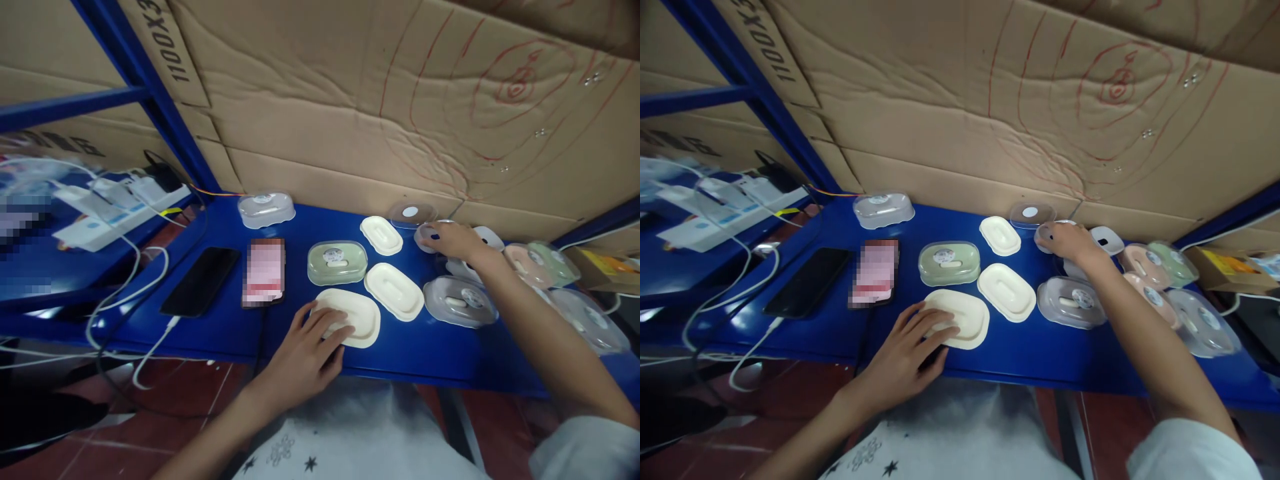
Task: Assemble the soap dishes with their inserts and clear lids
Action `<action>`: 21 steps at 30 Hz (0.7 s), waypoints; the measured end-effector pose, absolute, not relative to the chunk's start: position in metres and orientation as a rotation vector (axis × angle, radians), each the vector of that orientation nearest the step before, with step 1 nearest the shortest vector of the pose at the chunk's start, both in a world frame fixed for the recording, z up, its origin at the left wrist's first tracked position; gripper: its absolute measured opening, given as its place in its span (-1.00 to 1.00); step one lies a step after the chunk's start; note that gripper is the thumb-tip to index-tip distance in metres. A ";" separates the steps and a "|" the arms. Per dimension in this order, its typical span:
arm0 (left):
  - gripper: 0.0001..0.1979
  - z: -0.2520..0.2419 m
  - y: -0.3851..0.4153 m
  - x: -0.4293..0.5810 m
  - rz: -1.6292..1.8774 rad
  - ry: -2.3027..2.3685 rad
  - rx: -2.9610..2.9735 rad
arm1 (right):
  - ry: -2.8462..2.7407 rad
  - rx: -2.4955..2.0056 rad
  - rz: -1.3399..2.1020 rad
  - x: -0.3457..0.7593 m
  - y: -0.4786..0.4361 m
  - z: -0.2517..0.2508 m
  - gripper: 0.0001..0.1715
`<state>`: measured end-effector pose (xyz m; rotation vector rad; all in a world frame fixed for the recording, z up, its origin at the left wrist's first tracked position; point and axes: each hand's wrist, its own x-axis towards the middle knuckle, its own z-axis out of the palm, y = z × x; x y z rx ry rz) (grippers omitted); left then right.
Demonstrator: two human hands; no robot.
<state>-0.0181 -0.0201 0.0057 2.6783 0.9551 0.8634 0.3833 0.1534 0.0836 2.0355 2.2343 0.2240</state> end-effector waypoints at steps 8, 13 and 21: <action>-0.62 0.008 -0.021 -0.022 0.854 0.811 2.698 | 2.300 2.029 0.120 0.380 0.141 0.085 -0.38; -0.44 0.005 -0.019 -0.023 0.831 0.970 2.592 | 2.803 1.941 0.214 0.327 0.073 0.110 -0.32; -0.10 -0.005 -0.020 -0.025 0.874 1.035 2.395 | 3.154 1.299 0.167 0.213 -0.030 0.061 -0.37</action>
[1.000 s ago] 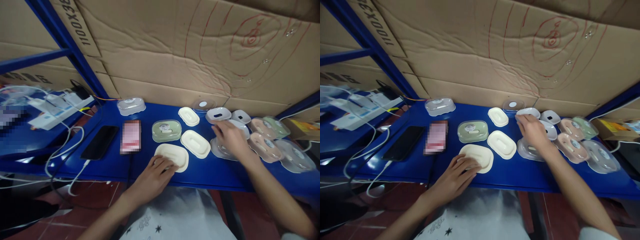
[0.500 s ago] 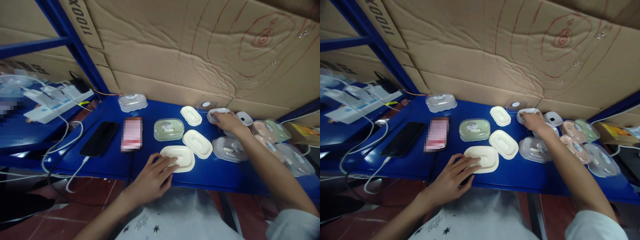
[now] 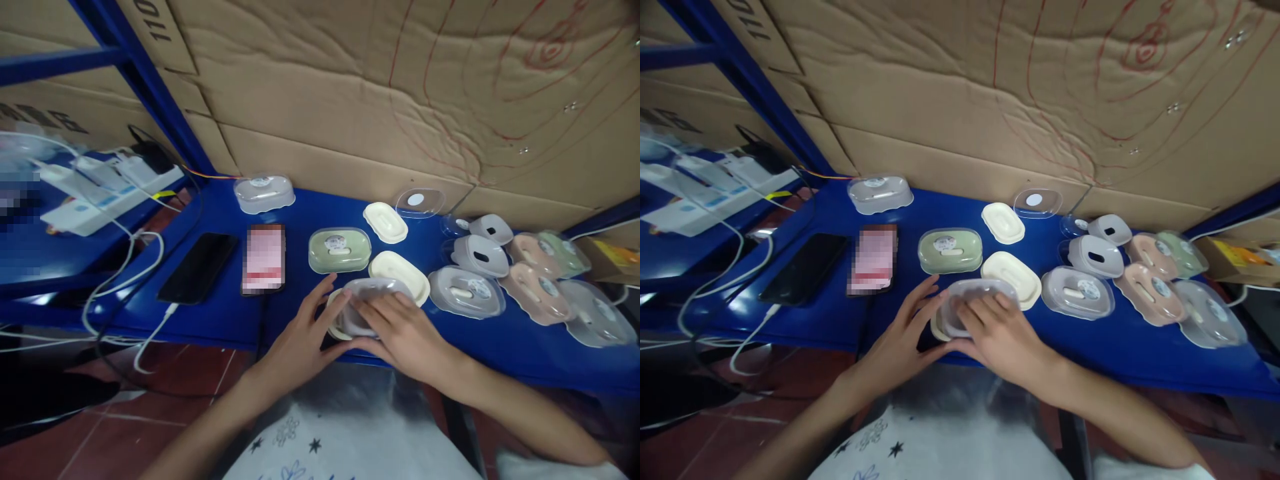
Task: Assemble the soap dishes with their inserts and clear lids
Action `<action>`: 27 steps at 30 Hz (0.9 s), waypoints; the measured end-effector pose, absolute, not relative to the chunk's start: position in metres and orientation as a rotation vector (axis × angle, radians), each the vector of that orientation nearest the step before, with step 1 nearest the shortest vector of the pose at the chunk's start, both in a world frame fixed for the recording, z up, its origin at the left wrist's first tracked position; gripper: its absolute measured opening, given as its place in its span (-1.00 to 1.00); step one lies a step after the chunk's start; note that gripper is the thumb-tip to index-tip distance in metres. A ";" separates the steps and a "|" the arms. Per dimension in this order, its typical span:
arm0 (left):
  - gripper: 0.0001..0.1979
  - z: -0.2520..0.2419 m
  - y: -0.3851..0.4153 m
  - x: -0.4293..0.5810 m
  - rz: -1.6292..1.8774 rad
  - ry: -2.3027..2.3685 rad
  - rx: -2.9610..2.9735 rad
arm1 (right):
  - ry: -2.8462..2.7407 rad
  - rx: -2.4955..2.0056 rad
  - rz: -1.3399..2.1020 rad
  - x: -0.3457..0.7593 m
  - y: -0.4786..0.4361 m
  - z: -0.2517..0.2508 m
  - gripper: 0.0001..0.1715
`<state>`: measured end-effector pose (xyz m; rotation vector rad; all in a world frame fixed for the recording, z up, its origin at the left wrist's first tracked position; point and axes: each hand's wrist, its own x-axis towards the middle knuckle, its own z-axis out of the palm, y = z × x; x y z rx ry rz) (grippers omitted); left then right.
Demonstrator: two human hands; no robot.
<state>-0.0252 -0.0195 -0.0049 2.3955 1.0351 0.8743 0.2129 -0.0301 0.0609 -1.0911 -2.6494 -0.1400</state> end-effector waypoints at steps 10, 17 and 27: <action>-0.26 -0.004 -0.014 -0.022 0.781 0.958 2.612 | -2.717 -1.113 -0.102 0.245 -0.038 0.045 -0.34; -0.34 -0.003 -0.015 -0.022 0.771 0.950 2.605 | -2.662 -1.078 -0.041 0.259 -0.042 0.031 -0.34; -0.41 0.005 -0.016 -0.023 0.769 0.996 2.443 | -2.407 -1.598 -0.327 0.331 0.110 0.099 -0.48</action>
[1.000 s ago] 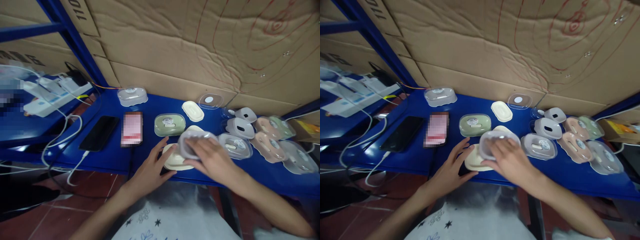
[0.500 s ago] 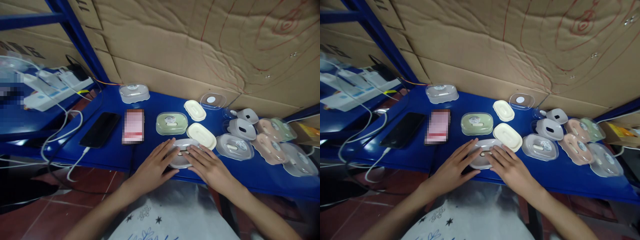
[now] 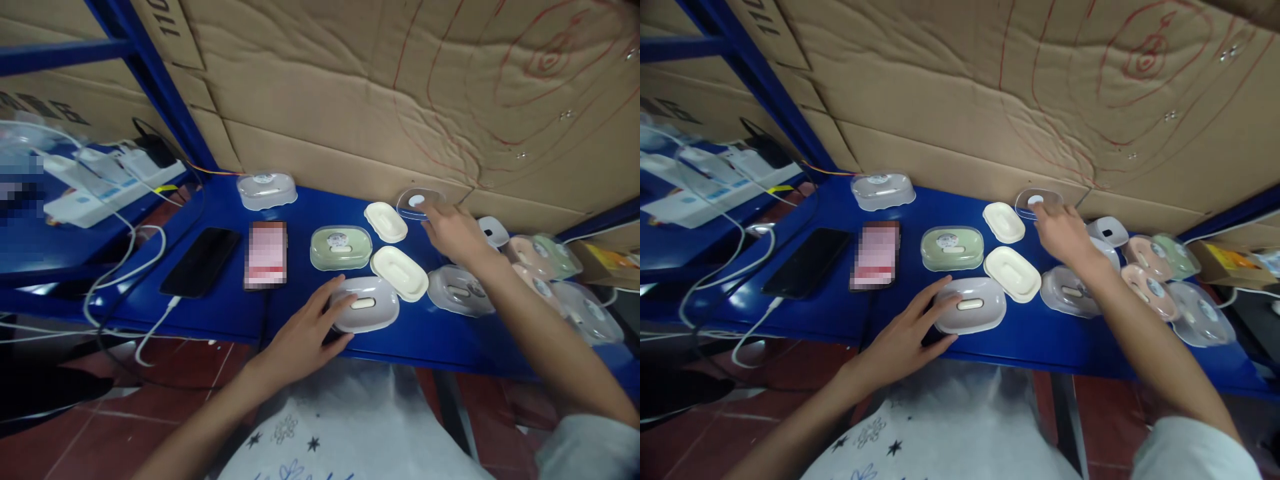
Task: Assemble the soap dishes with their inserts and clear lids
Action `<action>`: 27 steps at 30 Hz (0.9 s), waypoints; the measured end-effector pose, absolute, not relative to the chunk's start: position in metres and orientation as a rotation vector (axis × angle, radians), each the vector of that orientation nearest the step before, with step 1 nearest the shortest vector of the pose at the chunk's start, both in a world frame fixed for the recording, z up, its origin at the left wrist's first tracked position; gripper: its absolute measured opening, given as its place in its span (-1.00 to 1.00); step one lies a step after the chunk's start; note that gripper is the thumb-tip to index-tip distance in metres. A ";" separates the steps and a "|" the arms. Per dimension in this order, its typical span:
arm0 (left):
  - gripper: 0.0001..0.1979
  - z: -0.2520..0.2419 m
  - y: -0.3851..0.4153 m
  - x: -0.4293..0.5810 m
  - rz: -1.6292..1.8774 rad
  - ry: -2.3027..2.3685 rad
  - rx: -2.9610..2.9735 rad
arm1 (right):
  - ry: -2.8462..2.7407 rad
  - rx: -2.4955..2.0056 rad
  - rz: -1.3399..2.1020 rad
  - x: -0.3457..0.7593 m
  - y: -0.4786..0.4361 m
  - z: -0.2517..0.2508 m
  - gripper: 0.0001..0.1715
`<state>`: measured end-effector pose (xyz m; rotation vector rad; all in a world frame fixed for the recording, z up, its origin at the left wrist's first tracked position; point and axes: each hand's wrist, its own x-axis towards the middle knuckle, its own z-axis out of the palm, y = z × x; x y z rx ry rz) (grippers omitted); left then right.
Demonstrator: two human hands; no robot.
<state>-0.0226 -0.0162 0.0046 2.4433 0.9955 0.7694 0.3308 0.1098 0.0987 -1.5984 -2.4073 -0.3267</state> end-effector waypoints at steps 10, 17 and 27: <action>-0.36 0.003 -0.015 -0.023 0.763 1.001 2.384 | -2.242 -1.715 -0.424 0.338 0.162 0.101 -0.70; -0.09 0.000 -0.012 -0.024 0.827 1.019 2.193 | -2.417 -1.353 -0.425 0.274 0.019 0.089 -0.72; 0.00 -0.005 -0.010 -0.023 0.862 0.971 2.134 | -2.591 -0.995 -0.340 0.227 -0.032 0.048 -0.25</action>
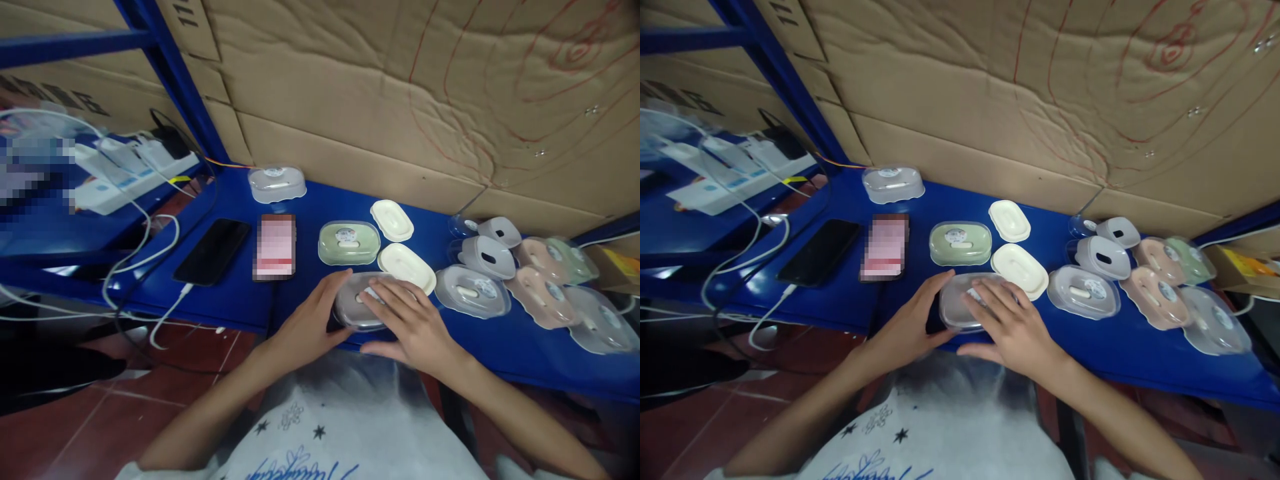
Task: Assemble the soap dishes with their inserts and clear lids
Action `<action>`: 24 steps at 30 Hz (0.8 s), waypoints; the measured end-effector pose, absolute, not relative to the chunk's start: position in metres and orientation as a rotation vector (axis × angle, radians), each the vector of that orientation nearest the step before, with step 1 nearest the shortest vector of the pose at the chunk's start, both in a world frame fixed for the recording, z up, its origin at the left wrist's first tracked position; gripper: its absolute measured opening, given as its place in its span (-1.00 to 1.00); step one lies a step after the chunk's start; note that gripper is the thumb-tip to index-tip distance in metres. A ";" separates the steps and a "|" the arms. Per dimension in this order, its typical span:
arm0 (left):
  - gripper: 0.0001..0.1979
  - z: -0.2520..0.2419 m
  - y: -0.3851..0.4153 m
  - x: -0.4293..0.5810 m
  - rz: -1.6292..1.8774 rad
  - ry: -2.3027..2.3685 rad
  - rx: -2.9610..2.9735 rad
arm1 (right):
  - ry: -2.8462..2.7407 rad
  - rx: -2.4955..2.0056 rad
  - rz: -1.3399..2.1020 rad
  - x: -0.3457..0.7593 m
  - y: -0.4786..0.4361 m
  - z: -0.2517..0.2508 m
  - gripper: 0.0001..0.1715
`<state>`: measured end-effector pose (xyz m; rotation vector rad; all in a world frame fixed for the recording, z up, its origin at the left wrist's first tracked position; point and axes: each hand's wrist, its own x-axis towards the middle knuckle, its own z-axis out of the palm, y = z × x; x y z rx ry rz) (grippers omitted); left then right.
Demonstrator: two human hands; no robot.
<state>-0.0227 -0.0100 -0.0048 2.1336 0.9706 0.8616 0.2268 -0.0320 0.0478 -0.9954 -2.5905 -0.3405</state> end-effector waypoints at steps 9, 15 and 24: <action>-0.04 -0.003 -0.008 -0.025 0.834 0.969 2.155 | -2.648 -1.113 -0.233 0.225 -0.029 0.029 -0.39; -0.23 -0.002 -0.014 -0.024 0.774 1.097 2.334 | -2.581 -1.057 0.099 0.240 -0.026 0.033 -0.20; -0.38 0.028 0.037 -0.013 0.567 1.692 2.777 | -2.437 -1.520 -0.137 0.272 -0.032 0.020 -0.41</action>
